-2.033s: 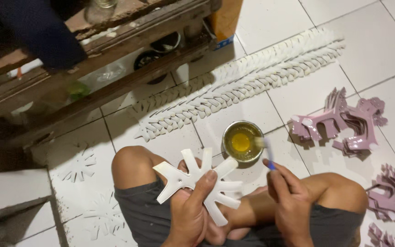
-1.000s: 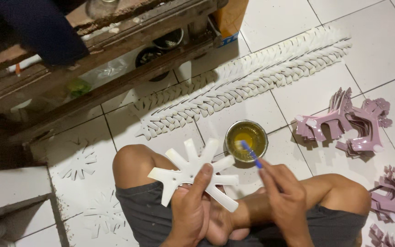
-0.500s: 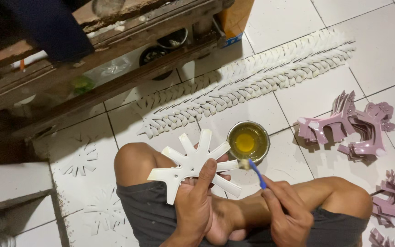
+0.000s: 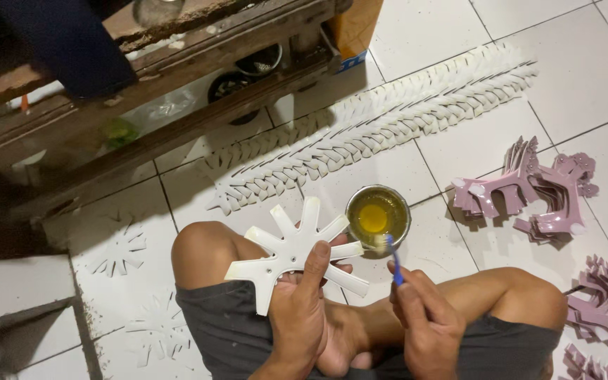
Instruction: The person sits on a tiled floor and uses a toothbrush to spread a yellow liquid from a metal bowl onto white and pink decorative cutout pieces, dipping the brush and brushing each piece before setting it aside with the finished pile.
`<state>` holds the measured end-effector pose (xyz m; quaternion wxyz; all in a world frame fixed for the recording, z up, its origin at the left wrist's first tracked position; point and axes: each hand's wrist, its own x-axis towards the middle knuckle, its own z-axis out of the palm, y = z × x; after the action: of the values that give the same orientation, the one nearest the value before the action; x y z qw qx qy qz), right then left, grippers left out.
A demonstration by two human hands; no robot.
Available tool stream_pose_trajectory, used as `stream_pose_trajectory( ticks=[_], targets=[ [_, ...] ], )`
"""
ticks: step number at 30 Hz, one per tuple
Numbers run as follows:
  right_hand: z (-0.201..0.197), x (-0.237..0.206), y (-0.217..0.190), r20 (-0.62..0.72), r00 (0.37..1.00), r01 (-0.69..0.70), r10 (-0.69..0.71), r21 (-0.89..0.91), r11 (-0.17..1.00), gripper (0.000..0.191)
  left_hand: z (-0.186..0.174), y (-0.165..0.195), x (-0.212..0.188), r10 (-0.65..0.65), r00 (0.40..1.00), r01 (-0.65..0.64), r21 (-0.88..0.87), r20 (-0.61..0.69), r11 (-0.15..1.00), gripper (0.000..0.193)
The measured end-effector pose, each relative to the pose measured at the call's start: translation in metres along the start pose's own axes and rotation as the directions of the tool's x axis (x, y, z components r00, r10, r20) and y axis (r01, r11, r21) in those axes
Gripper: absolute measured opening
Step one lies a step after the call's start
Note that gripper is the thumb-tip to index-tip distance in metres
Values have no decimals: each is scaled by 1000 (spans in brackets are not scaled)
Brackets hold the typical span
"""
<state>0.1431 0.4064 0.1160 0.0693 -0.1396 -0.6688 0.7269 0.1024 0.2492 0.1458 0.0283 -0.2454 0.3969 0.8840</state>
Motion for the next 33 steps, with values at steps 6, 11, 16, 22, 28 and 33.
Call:
stream_pose_trajectory(
  ticks=[6, 11, 16, 22, 28, 33],
  targets=[
    [0, 14, -8, 175, 936, 353, -307, -466, 811, 29, -5, 5, 1, 47, 999, -47, 27, 0, 999, 40],
    [-6, 11, 14, -58, 987, -157, 153, -76, 985, 27, -6, -1, 1, -16, 998, 14, -45, -57, 999, 40],
    [-2, 3, 43, 42, 957, -289, 287, 41, 956, 10, -5, -20, -5, 29, 998, -35, -142, -50, 989, 36],
    [-19, 16, 18, -76, 979, -189, 188, -1, 982, 27, -32, -11, 13, 11, 999, -17, 144, 41, 989, 39],
    [-2, 5, -4, 204, 964, 232, -168, -351, 907, 29, -21, -9, 15, 86, 996, -87, 134, 12, 987, 38],
    [2, 7, -7, 108, 984, 172, -140, -402, 900, 28, -14, -5, 11, 54, 998, -56, 112, 19, 992, 40]
  ],
)
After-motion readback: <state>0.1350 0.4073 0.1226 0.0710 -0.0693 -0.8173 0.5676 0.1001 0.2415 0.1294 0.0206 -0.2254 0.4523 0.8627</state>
